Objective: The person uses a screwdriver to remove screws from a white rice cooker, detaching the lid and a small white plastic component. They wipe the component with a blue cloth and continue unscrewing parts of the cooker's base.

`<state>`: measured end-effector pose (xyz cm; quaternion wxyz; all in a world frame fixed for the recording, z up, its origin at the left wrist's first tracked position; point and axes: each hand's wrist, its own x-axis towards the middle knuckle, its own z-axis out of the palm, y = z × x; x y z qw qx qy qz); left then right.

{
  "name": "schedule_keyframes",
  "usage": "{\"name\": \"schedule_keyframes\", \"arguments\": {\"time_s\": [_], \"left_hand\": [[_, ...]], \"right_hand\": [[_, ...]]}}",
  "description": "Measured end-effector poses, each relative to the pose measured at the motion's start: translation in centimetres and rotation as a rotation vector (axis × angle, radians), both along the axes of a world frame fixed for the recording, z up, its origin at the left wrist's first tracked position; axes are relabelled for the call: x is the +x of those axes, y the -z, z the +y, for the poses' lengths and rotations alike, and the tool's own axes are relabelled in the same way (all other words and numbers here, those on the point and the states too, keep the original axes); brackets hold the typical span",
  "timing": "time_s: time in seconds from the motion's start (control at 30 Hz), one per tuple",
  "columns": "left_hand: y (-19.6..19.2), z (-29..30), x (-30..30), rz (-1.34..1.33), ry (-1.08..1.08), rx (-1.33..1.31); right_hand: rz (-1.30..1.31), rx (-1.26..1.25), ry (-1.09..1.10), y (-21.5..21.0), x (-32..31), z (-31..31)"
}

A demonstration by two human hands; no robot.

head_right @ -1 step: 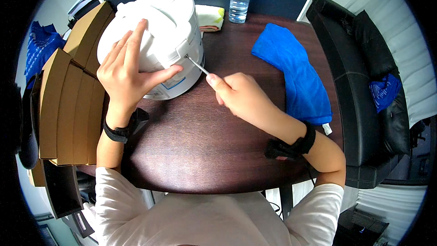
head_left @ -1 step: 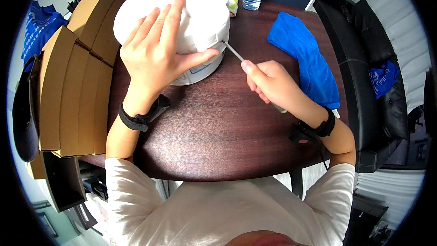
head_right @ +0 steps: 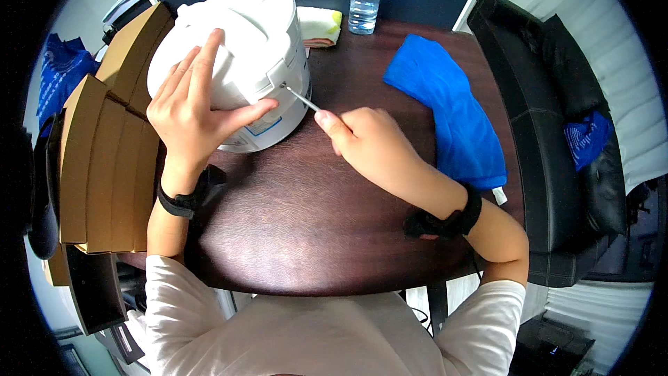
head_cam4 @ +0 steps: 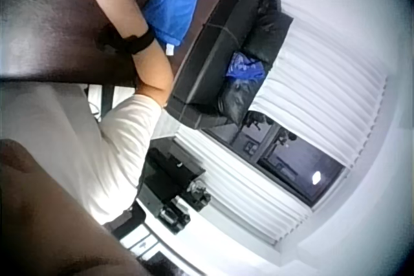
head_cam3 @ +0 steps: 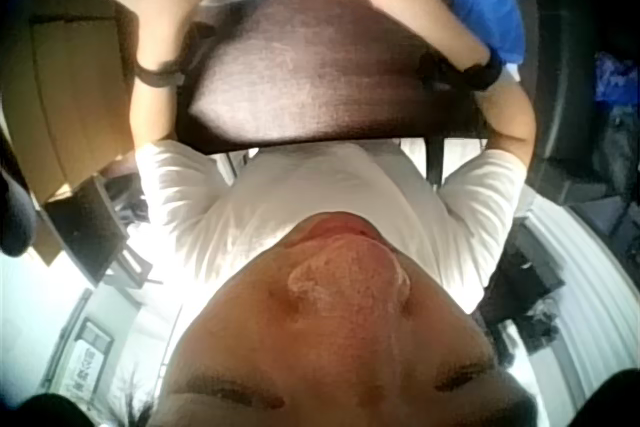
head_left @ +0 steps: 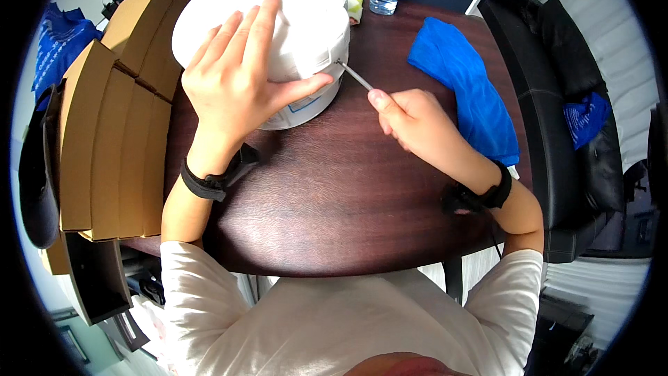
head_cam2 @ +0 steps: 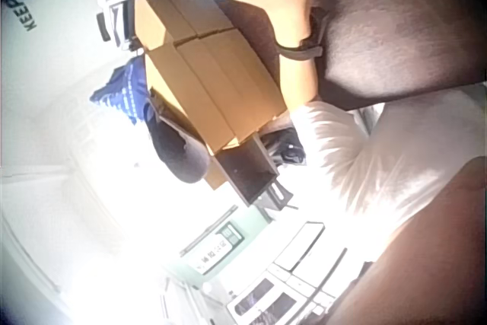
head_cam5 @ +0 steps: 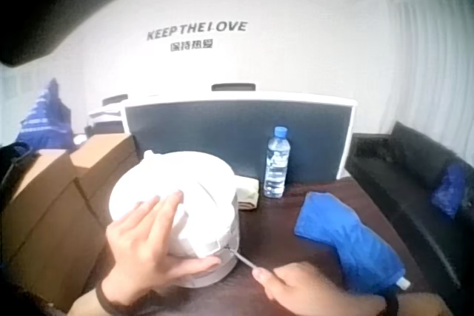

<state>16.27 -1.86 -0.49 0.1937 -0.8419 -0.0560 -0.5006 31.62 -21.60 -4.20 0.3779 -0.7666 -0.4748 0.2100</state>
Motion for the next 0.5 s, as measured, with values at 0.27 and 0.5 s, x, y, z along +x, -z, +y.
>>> {"name": "schedule_keyframes", "arguments": {"time_s": [0.27, 0.5], "left_hand": [[-0.1, 0.0, -0.1, 0.000, 0.019, -0.009], [0.0, 0.0, -0.2, 0.008, -0.001, -0.004]], "right_hand": [[-1.190, 0.230, 0.152, -1.8, 0.9, -0.5], [-0.581, 0.232, 0.132, -1.9, 1.7, -0.8]]}}
